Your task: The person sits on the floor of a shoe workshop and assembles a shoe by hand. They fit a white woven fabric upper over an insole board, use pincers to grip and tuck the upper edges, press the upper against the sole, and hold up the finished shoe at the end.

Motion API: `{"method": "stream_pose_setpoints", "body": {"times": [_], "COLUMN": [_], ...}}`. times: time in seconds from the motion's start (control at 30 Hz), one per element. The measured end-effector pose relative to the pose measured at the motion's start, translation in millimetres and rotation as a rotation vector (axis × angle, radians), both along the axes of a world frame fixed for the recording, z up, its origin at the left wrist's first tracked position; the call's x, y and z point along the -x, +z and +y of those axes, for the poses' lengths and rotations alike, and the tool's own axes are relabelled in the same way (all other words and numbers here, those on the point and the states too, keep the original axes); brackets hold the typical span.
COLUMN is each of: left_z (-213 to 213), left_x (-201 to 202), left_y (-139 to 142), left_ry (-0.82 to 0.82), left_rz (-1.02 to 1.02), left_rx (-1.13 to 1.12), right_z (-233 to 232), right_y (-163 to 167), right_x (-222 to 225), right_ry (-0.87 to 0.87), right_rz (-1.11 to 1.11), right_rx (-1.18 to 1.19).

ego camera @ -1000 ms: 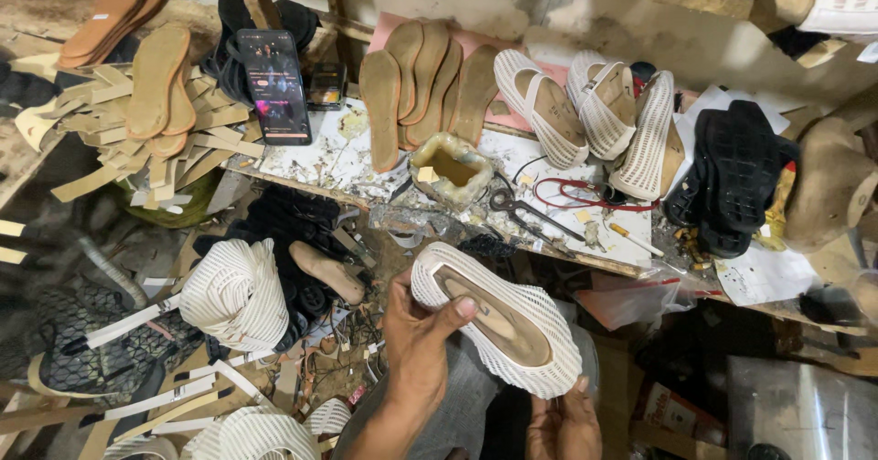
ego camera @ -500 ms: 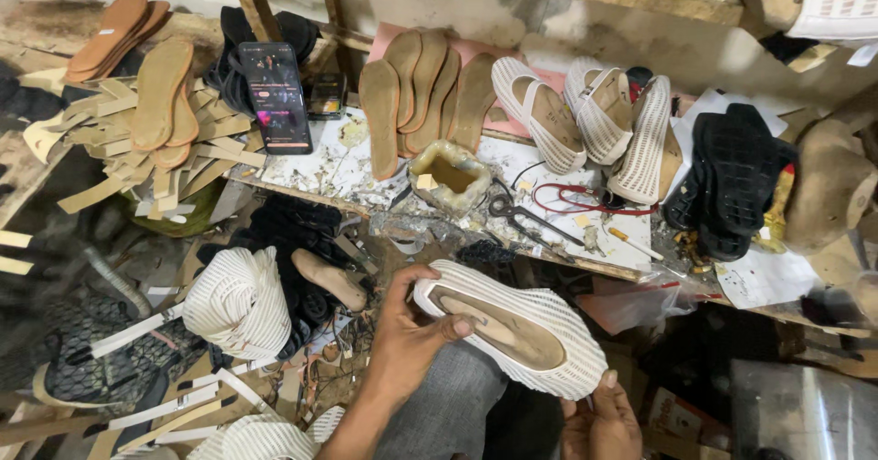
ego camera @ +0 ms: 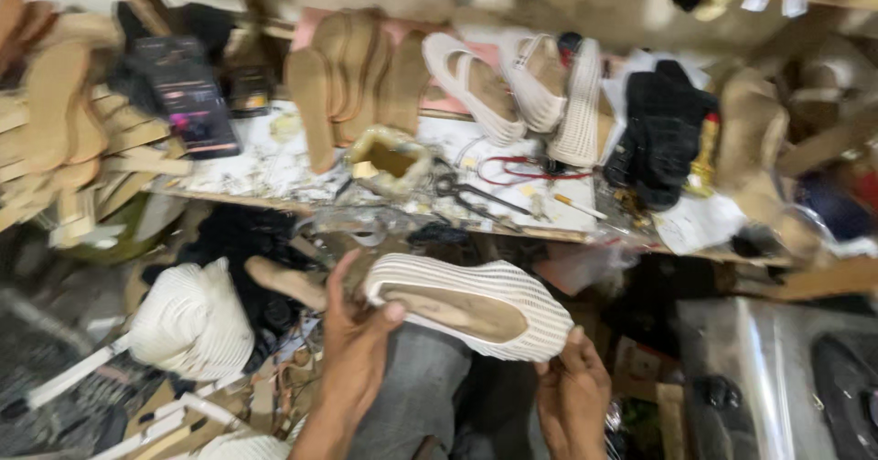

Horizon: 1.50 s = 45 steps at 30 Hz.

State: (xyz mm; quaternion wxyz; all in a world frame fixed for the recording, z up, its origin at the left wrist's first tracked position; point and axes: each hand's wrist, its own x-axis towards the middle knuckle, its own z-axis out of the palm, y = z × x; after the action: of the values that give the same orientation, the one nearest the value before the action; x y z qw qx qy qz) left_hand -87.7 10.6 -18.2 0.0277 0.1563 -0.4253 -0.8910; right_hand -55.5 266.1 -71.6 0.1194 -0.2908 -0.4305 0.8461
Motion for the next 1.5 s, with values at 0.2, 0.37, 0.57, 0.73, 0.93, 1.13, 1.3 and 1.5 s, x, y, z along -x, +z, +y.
{"method": "stream_pose_setpoints", "body": {"times": [0.2, 0.37, 0.57, 0.73, 0.93, 1.13, 1.3, 1.5], "left_z": [8, 8, -31, -55, 3, 106, 86, 40], "left_x": [-8, -5, -17, -11, -32, -70, -64, -53], "left_y": [-35, -62, -46, -5, 47, 62, 72, 108], "left_ry": [0.11, 0.153, -0.28, -0.702, -0.472, 0.196, 0.279, 0.054], "left_rz": [-0.019, 0.1, 0.037, -0.226, 0.372, 0.561, 0.559, 0.24], "left_rx": [-0.213, -0.203, -0.15, 0.185, 0.911, 1.726, 1.452, 1.108], "right_z": [2, -3, 36, 63, 28, -40, -78, -80], "right_y": [5, -4, 26, 104, 176, 203, 225, 208], "right_x": [2, -2, 10, 30, 12, -25, -49, -33], "right_ry": [-0.067, -0.038, 0.096, 0.296, 0.364, 0.229, 0.331, 0.434], "right_rz": [-0.124, 0.003, 0.047, 0.1, 0.114, 0.207, 0.127, 0.532], "right_rx": [-0.019, 0.036, -0.075, -0.331, -0.835, -1.067, -0.822, -1.507]}}
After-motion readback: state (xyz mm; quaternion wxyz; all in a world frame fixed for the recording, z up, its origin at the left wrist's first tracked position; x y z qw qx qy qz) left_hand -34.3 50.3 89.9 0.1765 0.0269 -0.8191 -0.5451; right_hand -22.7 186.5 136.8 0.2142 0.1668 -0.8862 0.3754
